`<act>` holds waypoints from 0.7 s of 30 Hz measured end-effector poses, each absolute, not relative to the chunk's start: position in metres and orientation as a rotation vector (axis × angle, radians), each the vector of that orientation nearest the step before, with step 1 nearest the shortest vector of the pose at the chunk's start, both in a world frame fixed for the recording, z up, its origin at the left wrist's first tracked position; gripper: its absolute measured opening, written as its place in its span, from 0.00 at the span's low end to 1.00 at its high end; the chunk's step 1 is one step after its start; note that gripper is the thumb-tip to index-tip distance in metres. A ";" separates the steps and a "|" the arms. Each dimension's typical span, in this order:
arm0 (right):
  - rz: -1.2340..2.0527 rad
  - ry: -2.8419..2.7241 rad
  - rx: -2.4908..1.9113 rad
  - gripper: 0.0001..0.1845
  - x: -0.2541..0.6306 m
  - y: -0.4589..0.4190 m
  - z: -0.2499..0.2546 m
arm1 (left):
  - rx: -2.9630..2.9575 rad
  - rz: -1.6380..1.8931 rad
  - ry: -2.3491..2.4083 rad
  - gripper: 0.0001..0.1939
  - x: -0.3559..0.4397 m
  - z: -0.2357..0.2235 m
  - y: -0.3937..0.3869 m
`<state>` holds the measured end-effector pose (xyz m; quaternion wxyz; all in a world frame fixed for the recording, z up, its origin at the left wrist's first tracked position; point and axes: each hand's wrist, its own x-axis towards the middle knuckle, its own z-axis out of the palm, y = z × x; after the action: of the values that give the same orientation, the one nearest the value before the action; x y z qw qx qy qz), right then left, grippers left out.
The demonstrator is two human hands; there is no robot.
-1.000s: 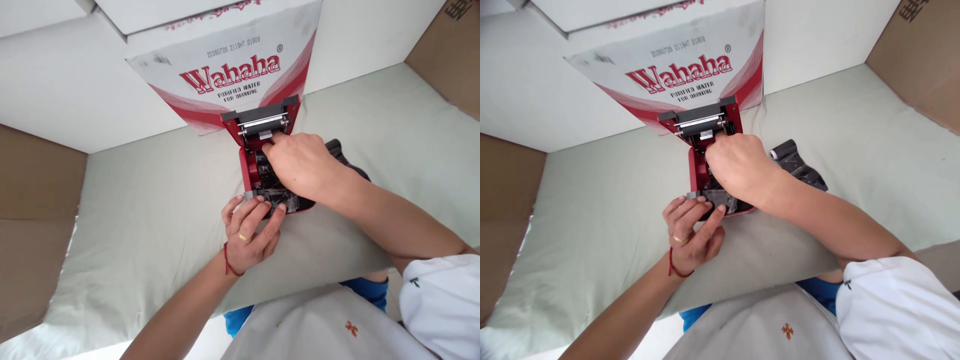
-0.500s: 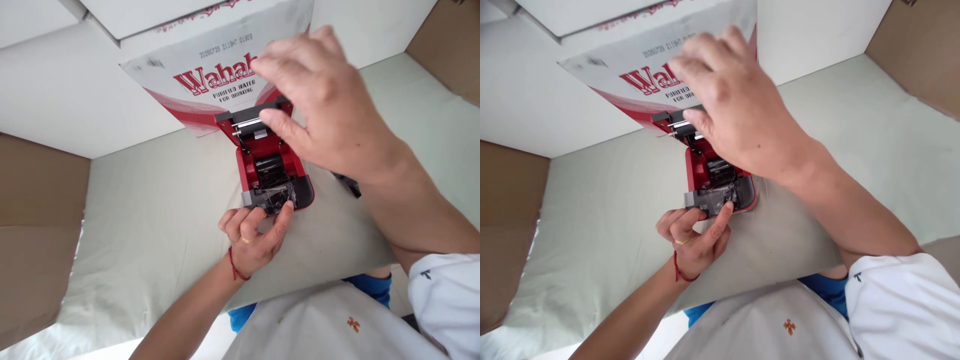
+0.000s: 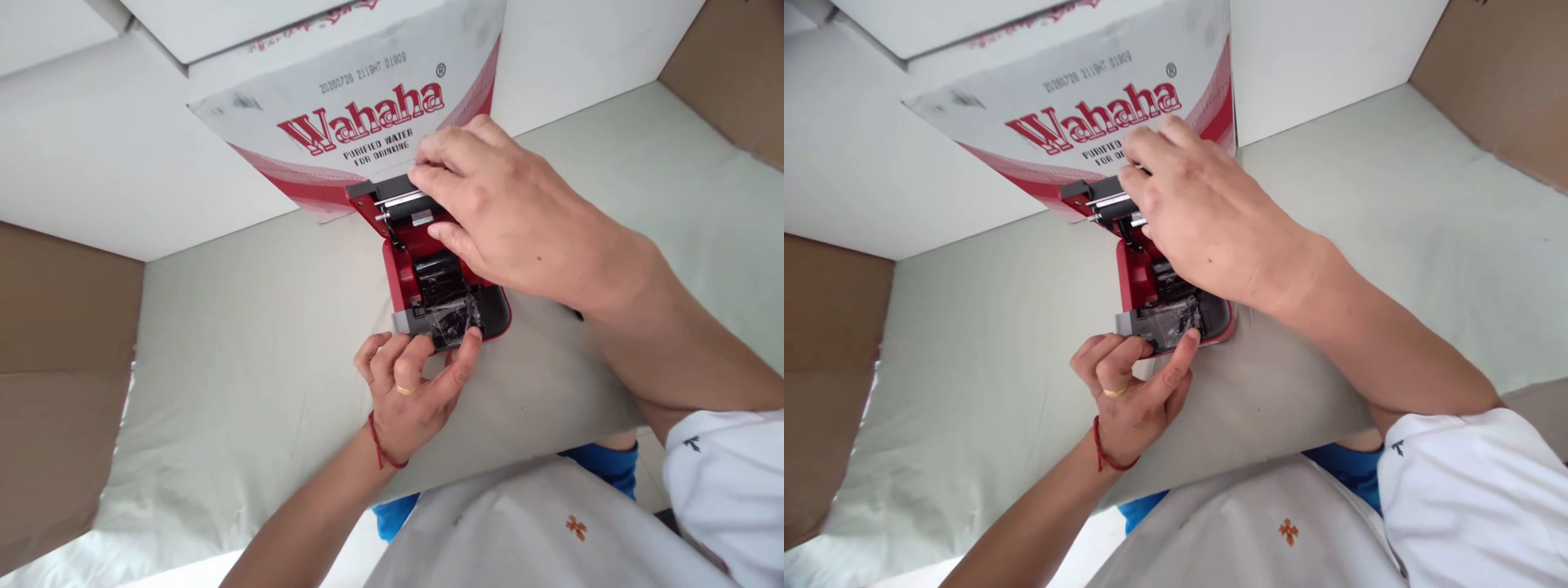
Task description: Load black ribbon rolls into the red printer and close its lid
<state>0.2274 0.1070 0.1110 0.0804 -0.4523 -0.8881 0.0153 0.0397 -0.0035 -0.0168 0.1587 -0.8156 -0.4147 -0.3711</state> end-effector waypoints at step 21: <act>0.146 -3.164 -1.131 0.15 0.207 0.082 0.120 | -2.356 -1.136 -1.154 0.25 0.039 -0.017 0.001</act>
<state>0.2075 0.0820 0.1198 -0.1105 -0.3343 -0.9350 0.0432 0.0393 0.0005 -0.0168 0.1410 -0.8158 -0.3998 -0.3935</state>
